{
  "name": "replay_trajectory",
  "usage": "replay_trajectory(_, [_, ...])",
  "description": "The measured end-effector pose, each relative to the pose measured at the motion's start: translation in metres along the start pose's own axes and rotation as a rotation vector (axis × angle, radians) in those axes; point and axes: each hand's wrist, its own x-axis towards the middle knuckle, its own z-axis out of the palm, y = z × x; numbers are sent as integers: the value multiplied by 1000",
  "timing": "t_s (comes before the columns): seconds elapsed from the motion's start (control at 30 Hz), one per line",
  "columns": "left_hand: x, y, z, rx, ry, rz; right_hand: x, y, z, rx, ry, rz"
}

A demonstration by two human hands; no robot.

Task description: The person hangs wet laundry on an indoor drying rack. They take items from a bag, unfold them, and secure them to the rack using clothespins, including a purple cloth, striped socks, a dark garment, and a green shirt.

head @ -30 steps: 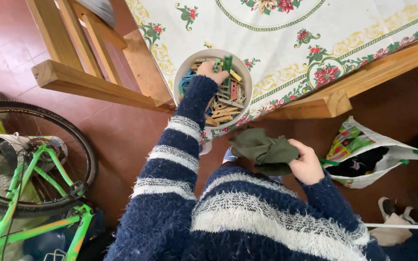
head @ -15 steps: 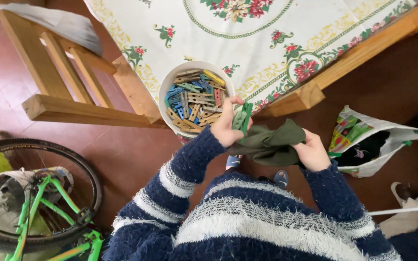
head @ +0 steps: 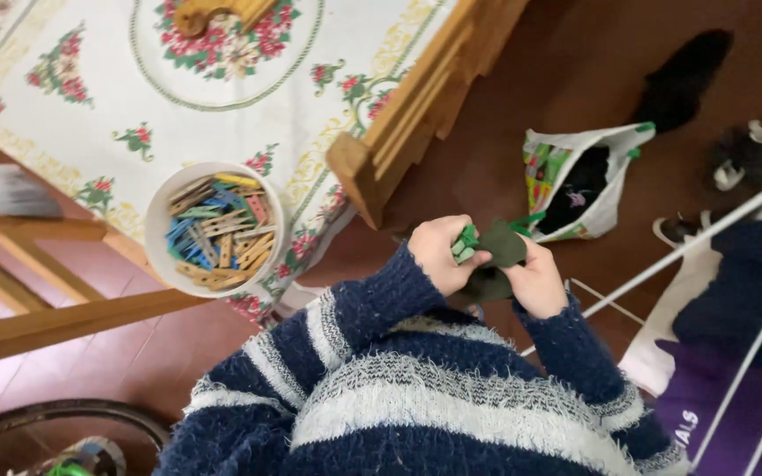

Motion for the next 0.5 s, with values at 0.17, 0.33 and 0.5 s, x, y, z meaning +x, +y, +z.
replay_trajectory(0.17, [59,15,39,334,-221,168,-47,49,-107,362,316,-39])
replay_trajectory(0.33, [135,-13,85,721,-123,627,-144,103,-227,28,715,-62])
replay_trajectory(0.5, [168,-15,144,748,-278,804,-230,142,-292,-419,1034,71])
